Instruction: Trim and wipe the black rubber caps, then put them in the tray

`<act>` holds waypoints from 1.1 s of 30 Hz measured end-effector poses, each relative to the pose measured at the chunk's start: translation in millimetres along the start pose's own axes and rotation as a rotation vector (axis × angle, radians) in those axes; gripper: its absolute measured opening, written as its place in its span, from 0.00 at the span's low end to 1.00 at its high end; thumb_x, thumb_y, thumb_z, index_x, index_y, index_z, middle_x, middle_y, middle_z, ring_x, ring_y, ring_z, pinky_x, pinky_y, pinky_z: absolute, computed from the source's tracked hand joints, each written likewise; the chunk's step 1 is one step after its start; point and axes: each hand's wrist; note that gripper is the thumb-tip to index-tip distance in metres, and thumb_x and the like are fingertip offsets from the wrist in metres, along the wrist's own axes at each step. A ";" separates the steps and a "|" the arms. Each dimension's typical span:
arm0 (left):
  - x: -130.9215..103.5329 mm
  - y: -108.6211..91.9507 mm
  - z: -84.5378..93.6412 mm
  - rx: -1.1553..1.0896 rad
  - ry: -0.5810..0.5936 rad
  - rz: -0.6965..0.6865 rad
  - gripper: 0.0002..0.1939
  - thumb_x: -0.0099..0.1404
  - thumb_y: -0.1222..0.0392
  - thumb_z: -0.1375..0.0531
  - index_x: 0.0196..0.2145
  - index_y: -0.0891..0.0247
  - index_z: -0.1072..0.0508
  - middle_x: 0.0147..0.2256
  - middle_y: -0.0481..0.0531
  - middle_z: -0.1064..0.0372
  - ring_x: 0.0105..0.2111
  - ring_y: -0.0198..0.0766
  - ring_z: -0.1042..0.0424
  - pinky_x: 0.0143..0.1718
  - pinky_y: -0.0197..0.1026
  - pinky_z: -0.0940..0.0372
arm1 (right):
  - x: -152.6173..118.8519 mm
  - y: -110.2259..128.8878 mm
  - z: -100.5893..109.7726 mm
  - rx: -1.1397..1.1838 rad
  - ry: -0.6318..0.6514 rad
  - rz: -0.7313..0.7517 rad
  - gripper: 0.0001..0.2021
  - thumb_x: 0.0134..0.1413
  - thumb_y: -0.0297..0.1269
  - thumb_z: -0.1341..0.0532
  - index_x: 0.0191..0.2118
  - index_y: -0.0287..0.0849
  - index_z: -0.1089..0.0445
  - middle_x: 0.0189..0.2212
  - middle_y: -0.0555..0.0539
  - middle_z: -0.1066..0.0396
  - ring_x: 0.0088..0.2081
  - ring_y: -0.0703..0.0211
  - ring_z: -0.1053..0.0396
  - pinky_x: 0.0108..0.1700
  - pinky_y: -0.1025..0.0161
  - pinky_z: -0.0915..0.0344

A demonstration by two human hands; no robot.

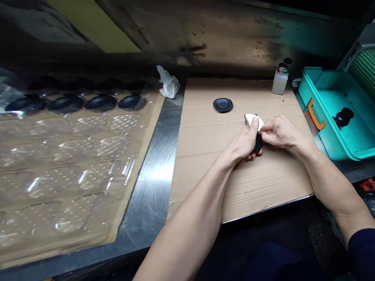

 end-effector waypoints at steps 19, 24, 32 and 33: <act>-0.5 -2.4 -1.1 0.136 -0.015 0.002 0.36 0.63 0.23 0.46 0.26 0.62 0.24 0.14 0.56 0.34 0.12 0.37 0.38 0.12 0.37 0.49 | 0.1 4.4 -1.0 -0.114 0.035 -0.051 0.11 0.54 0.34 0.42 0.24 0.41 0.28 0.22 0.48 0.31 0.25 0.63 0.46 0.31 0.61 0.51; -1.1 -3.1 -0.9 0.051 0.020 0.004 0.35 0.63 0.24 0.45 0.26 0.62 0.24 0.15 0.57 0.34 0.12 0.36 0.38 0.12 0.37 0.49 | 1.3 3.4 -5.3 -0.068 -0.024 0.015 0.12 0.57 0.33 0.46 0.26 0.41 0.27 0.27 0.47 0.28 0.28 0.62 0.41 0.34 0.62 0.48; -8.1 -9.2 -5.4 0.349 0.036 -0.048 0.44 0.65 0.20 0.59 0.23 0.63 0.27 0.16 0.57 0.32 0.13 0.34 0.38 0.13 0.36 0.45 | 0.3 3.8 -5.1 -0.061 -0.019 -0.025 0.12 0.54 0.33 0.45 0.24 0.40 0.29 0.23 0.49 0.32 0.25 0.65 0.46 0.31 0.62 0.51; -9.4 -10.6 -5.8 0.401 0.044 -0.061 0.45 0.65 0.20 0.61 0.24 0.63 0.28 0.17 0.57 0.31 0.14 0.34 0.37 0.14 0.35 0.43 | 0.4 3.9 -5.1 -0.058 -0.029 -0.014 0.12 0.55 0.33 0.45 0.25 0.39 0.28 0.23 0.49 0.32 0.25 0.65 0.45 0.32 0.63 0.50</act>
Point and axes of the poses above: each hand's wrist, its own x-axis towards the middle knuckle, its own z-axis out of the back of the hand, y = z × x
